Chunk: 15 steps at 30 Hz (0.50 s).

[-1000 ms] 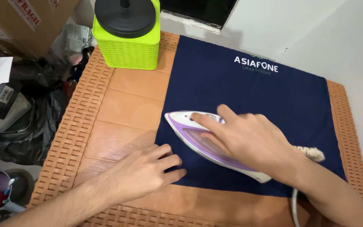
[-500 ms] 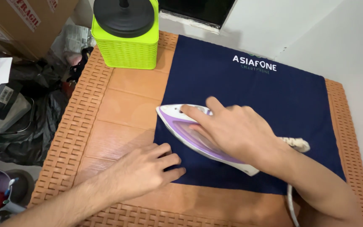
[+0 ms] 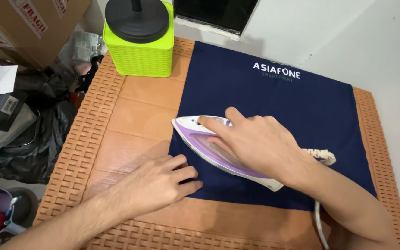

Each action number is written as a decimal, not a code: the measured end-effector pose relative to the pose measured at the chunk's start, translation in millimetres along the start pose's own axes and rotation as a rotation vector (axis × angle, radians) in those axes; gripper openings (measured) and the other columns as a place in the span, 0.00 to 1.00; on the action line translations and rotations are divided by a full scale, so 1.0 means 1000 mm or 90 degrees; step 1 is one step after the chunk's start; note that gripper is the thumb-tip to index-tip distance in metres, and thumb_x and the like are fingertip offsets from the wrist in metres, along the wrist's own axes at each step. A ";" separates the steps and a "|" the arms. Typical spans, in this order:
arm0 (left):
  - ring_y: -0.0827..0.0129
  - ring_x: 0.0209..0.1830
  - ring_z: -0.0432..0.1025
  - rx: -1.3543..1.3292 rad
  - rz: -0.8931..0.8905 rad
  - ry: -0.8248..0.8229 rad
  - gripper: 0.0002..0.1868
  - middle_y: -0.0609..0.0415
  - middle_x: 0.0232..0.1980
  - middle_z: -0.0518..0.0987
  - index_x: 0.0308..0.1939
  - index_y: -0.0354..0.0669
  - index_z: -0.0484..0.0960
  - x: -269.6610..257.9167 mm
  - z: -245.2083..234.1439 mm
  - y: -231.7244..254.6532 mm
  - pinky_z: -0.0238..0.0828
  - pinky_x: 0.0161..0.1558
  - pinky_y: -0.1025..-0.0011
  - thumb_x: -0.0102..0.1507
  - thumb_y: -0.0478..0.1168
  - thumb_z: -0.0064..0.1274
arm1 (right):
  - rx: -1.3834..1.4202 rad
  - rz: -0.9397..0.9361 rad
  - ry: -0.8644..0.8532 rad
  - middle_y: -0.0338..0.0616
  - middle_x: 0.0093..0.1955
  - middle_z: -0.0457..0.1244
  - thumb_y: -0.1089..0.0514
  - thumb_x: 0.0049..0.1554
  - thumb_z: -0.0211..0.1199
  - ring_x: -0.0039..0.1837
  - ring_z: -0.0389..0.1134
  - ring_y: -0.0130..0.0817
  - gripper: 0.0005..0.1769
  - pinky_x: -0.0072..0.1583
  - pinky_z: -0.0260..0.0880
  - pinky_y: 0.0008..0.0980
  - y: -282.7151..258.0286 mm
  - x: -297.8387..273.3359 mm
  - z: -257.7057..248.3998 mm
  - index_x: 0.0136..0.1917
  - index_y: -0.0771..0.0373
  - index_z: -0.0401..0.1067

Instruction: Ironing a navy blue t-shirt with an Android logo on a table

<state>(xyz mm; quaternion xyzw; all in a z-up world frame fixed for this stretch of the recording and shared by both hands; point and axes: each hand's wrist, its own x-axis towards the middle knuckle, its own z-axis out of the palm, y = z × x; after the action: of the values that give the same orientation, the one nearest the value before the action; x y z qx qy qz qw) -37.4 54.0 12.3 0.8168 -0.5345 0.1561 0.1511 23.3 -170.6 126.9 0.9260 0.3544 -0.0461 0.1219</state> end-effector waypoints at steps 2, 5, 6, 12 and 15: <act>0.60 0.39 0.67 -0.002 0.000 -0.004 0.15 0.58 0.42 0.76 0.50 0.49 0.86 0.000 -0.002 0.001 0.68 0.31 0.62 0.59 0.36 0.58 | 0.009 0.017 -0.025 0.47 0.46 0.61 0.37 0.66 0.45 0.24 0.69 0.57 0.25 0.24 0.70 0.54 0.000 -0.005 -0.001 0.74 0.35 0.58; 0.60 0.39 0.67 0.000 0.001 0.001 0.14 0.58 0.41 0.75 0.49 0.48 0.86 0.000 -0.001 0.001 0.68 0.31 0.63 0.59 0.35 0.59 | 0.003 0.024 -0.037 0.46 0.46 0.60 0.36 0.66 0.44 0.24 0.69 0.56 0.26 0.24 0.69 0.54 0.002 -0.015 0.003 0.75 0.34 0.57; 0.60 0.38 0.67 0.005 0.004 0.009 0.14 0.58 0.40 0.75 0.49 0.48 0.86 0.000 0.000 0.001 0.67 0.30 0.63 0.60 0.34 0.59 | -0.011 0.015 -0.022 0.46 0.45 0.60 0.36 0.66 0.45 0.24 0.69 0.55 0.26 0.23 0.68 0.53 0.004 -0.019 0.005 0.75 0.35 0.57; 0.60 0.38 0.67 0.008 0.004 0.018 0.13 0.58 0.41 0.75 0.49 0.49 0.87 -0.001 0.003 0.000 0.68 0.30 0.63 0.60 0.36 0.59 | -0.013 -0.001 -0.027 0.46 0.45 0.61 0.37 0.66 0.46 0.22 0.68 0.52 0.26 0.22 0.68 0.49 0.004 -0.019 0.004 0.75 0.36 0.57; 0.60 0.38 0.67 0.014 0.004 0.011 0.14 0.59 0.41 0.75 0.49 0.49 0.86 -0.001 0.001 0.000 0.68 0.31 0.63 0.59 0.36 0.58 | -0.004 -0.003 -0.011 0.46 0.44 0.60 0.36 0.66 0.45 0.23 0.68 0.55 0.25 0.22 0.68 0.51 0.003 -0.014 0.002 0.74 0.36 0.59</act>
<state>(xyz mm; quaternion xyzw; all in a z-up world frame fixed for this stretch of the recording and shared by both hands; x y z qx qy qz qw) -37.9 54.0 11.2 0.8153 -0.5341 0.1697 0.1460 15.0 -182.3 127.5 0.9242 0.3559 -0.0535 0.1276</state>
